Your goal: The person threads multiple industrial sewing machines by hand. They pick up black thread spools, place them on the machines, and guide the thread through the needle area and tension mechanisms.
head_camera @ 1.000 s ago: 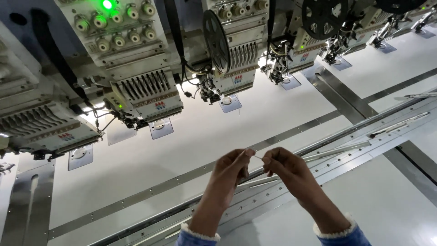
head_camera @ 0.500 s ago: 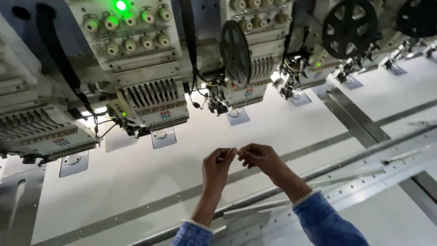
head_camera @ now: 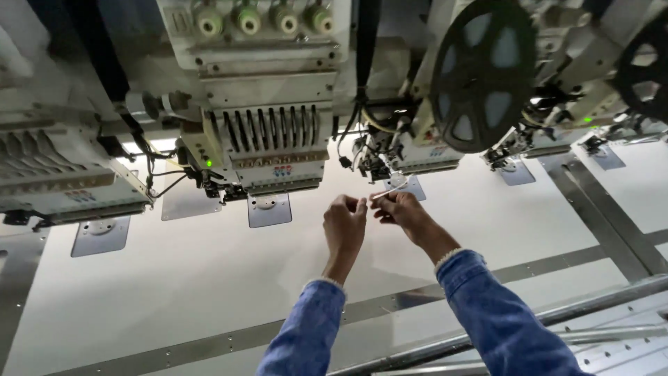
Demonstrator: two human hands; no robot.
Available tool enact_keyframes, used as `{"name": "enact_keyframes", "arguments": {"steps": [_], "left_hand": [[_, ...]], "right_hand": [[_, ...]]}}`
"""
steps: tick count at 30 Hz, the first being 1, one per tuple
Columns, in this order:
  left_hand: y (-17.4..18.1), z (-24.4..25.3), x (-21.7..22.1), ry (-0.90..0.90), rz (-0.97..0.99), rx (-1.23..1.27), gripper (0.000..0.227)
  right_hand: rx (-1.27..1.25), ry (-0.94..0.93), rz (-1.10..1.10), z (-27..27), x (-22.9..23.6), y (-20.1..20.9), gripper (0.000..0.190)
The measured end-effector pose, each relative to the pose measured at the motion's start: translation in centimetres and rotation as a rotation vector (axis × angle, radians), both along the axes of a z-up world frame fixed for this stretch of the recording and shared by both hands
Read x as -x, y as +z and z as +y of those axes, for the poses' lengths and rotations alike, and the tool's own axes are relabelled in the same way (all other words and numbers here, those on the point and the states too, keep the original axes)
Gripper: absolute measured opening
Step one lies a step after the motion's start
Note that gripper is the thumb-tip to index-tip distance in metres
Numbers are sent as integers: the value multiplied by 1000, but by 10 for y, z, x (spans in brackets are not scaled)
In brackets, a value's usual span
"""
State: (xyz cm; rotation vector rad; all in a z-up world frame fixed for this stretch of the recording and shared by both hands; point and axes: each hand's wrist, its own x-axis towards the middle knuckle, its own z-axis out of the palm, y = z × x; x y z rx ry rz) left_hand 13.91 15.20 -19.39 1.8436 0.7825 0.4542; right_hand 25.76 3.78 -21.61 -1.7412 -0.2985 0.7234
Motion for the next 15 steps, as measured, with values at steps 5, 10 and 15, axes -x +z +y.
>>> {"name": "enact_keyframes", "arguments": {"steps": [5, 10, 15], "left_hand": [[-32, 19, -33, 1, 17, 66, 24], [-47, 29, -46, 8, -3, 159, 22], [-60, 33, -65, 121, -54, 327, 18]], "right_hand": [[-12, -98, 6, 16, -26, -32, 25], [-81, -221, 52, 20, -29, -43, 34], [-121, -337, 72, 21, -25, -44, 25]]}}
